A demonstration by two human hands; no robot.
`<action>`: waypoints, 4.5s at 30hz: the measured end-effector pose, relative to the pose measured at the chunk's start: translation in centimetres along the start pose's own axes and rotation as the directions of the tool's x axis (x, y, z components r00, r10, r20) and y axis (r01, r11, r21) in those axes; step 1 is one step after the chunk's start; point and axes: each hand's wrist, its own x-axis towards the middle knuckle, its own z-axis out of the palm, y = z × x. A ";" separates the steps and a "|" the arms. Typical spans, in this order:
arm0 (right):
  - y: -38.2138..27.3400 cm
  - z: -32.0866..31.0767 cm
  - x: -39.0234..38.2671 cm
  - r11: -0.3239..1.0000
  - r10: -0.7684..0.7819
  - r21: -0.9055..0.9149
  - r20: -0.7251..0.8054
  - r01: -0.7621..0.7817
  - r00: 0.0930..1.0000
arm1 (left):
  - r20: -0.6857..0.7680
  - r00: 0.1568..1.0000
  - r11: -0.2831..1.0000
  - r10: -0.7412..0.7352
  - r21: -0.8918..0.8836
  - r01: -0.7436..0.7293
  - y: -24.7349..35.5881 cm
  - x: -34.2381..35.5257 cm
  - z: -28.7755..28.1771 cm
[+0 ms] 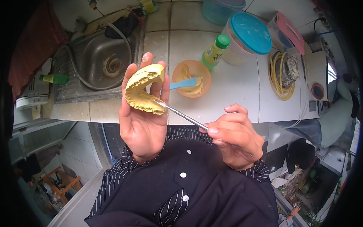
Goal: The person uses a metal sculpting tool to shape a yellow dental mold held in their left hand. A boy stands nearby, also working on a similar mold. The person then washes their hands and the tools in the sink.
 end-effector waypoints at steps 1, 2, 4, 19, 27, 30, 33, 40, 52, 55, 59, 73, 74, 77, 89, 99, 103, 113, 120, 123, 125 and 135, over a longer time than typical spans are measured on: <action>0.0 0.0 0.0 1.000 -0.004 0.001 -0.008 0.004 1.000 | 0.006 1.000 1.000 0.004 -0.003 -0.004 0.0 0.0 0.0; 0.0 0.1 0.0 1.000 -0.008 0.002 -0.017 0.008 1.000 | 0.011 1.000 1.000 0.007 -0.006 -0.007 0.0 0.0 0.0; 0.0 0.5 0.2 1.000 0.007 0.020 -0.023 -0.007 1.000 | 0.021 1.000 1.000 0.013 0.015 -0.013 0.4 0.1 0.0; 0.9 0.3 -0.2 0.966 0.157 0.246 -0.304 -0.081 0.940 | 0.030 1.000 0.999 0.001 0.047 -0.003 0.3 0.0 -0.1; 7.3 2.0 -0.4 0.819 0.503 -0.289 -0.054 -0.496 0.863 | -0.166 0.981 0.994 0.105 0.054 -0.097 1.9 -0.2 -2.5; 10.2 4.2 -2.1 0.812 0.493 -0.370 0.020 -0.451 0.870 | -0.166 0.981 0.994 0.098 0.074 -0.087 2.1 -0.5 -2.9; 11.1 5.6 -2.9 0.795 0.464 -0.442 0.001 -0.416 0.886 | -0.194 0.976 0.994 0.103 0.059 -0.093 2.4 -1.2 -3.2; 11.4 6.2 -3.9 0.765 0.615 -0.189 -0.066 -0.616 0.785 | -0.257 0.959 0.992 0.122 0.067 -0.108 2.4 -1.2 -3.4; 12.5 2.6 -5.0 0.079 0.882 0.695 0.286 -0.715 0.376 | -0.221 0.974 0.998 0.057 0.027 -0.053 1.2 -0.5 -3.5; 9.6 1.5 -4.3 0.027 0.846 0.816 0.289 -0.577 0.448 | -0.208 0.978 0.999 0.026 0.044 -0.017 0.4 -0.4 -3.6; 4.4 0.7 -2.3 0.449 0.705 0.771 0.004 -0.451 0.709 | -0.174 0.984 0.999 -0.037 0.021 0.042 -0.5 -0.6 -2.0; 1.0 1.3 -2.2 0.710 0.524 0.613 -0.129 -0.348 0.842 | -0.091 0.994 0.997 -0.057 0.043 0.061 -1.4 -0.6 0.8; 0.9 1.3 -2.2 0.717 0.520 0.604 -0.130 -0.349 0.844 | -0.094 0.994 0.997 -0.059 0.046 0.063 -1.4 -0.6 0.9; 0.8 1.3 -2.1 0.767 0.469 0.554 -0.141 -0.323 0.872 | -0.090 0.994 0.997 -0.058 0.046 0.063 -1.4 -0.6 0.9; 0.9 0.7 -1.6 0.996 -0.004 0.086 -0.144 0.017 0.990 | -0.087 0.995 0.998 -0.044 0.029 0.047 -1.2 -0.8 0.8; 0.5 0.5 -1.5 0.992 0.035 0.122 -0.159 -0.015 0.987 | -0.074 0.996 0.997 -0.054 0.043 0.057 -1.1 -1.0 1.0; 0.5 0.4 -1.6 0.990 0.064 0.132 -0.147 -0.045 0.987 | -0.071 0.996 0.997 -0.059 0.040 0.062 -1.1 -1.0 1.1; 0.2 0.0 -1.7 0.907 0.252 0.394 -0.220 -0.150 0.942 | 0.008 0.998 0.995 -0.057 0.084 0.056 -1.2 -1.3 0.9; 0.0 -0.4 -1.8 0.858 0.380 0.434 -0.178 -0.274 0.908 | 0.024 0.998 0.994 -0.064 0.095 0.061 -1.4 -1.6 1.1; 0.1 -0.6 -1.8 0.873 0.335 0.428 -0.183 -0.232 0.924 | 0.022 0.998 0.995 -0.059 0.088 0.056 -1.6 -1.6 1.2; 0.0 -0.6 -1.8 0.870 0.330 0.438 -0.181 -0.225 0.926 | 0.015 0.998 0.995 -0.056 0.082 0.054 -1.7 -1.7 1.3; 0.0 -0.7 -1.8 0.834 0.375 0.490 -0.166 -0.253 0.912 | 0.006 0.999 0.994 -0.052 0.097 0.051 -1.8 -1.7 1.7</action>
